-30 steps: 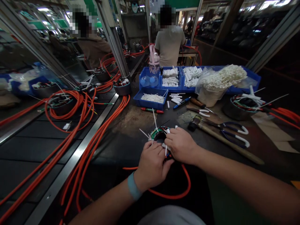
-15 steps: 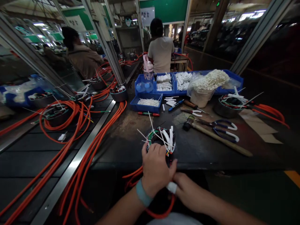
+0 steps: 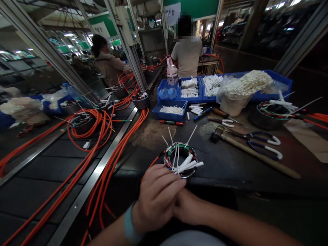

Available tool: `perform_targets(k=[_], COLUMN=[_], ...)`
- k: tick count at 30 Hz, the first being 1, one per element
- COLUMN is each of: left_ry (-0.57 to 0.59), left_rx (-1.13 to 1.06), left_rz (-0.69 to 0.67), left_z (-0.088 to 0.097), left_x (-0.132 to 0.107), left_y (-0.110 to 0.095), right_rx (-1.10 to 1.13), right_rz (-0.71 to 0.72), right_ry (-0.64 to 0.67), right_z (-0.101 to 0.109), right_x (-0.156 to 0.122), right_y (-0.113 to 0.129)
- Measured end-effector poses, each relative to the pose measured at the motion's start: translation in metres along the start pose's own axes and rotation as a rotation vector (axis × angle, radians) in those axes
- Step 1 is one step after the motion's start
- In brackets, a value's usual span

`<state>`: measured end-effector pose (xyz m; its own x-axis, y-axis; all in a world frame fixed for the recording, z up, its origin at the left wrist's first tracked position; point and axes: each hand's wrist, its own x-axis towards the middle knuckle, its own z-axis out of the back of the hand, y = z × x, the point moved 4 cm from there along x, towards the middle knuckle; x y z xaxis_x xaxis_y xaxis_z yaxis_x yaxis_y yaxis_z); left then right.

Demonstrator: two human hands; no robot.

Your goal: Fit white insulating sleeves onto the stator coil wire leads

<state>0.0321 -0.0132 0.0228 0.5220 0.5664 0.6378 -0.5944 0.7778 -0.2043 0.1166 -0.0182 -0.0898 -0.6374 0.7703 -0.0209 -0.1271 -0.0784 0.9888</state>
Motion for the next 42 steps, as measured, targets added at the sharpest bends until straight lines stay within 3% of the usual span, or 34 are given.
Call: perform_targets(k=[2, 4, 6, 7, 9, 11, 13, 17, 20, 26, 31, 36, 42], left_ry=[0.122, 0.207, 0.254, 0.286, 0.369, 0.436, 0.448, 0.454, 0.530, 0.637, 0.695, 0.742, 0.939], left_rx=[0.027, 0.063, 0.038, 0.012, -0.039, -0.085, -0.139, -0.254, -0.260, -0.245, -0.274, -0.224, -0.136], left_rz=[0.128, 0.231, 0.159, 0.080, -0.089, -0.170, -0.122, 0.169, 0.285, 0.289, 0.383, 0.405, 0.382], left_z=[-0.021, -0.040, -0.051, -0.054, -0.053, -0.045, -0.036, -0.028, -0.030, -0.030, -0.032, -0.035, -0.036], left_x=[-0.001, 0.001, 0.006, 0.008, 0.011, 0.012, 0.014, 0.020, 0.024, 0.032, 0.035, 0.041, 0.063], left_y=[-0.005, 0.007, 0.024, 0.034, 0.050, 0.059, 0.060, 0.050, 0.046, 0.051, 0.053, 0.056, 0.057], right_rx=[-0.103, -0.248, -0.432, -0.517, -0.635, -0.687, -0.697, -0.664, -0.676, -0.634, -0.558, -0.403, -0.545], right_rz=[0.108, 0.150, 0.220, 0.261, 0.334, 0.395, 0.432, 0.445, 0.452, 0.426, 0.378, 0.361, 0.364], right_ry=[-0.166, -0.429, -0.646, -0.682, -0.609, -0.474, -0.399, -0.423, -0.429, -0.367, -0.271, -0.298, -0.187], right_z=[0.031, 0.063, 0.090, 0.098, 0.106, 0.107, 0.108, 0.115, 0.122, 0.137, 0.143, 0.142, 0.148], right_x=[-0.030, -0.053, -0.064, -0.063, -0.054, -0.044, -0.039, -0.038, -0.034, -0.016, -0.010, -0.009, -0.001], right_y=[0.001, 0.004, 0.012, 0.018, 0.027, 0.034, 0.038, 0.040, 0.041, 0.045, 0.044, 0.038, 0.048])
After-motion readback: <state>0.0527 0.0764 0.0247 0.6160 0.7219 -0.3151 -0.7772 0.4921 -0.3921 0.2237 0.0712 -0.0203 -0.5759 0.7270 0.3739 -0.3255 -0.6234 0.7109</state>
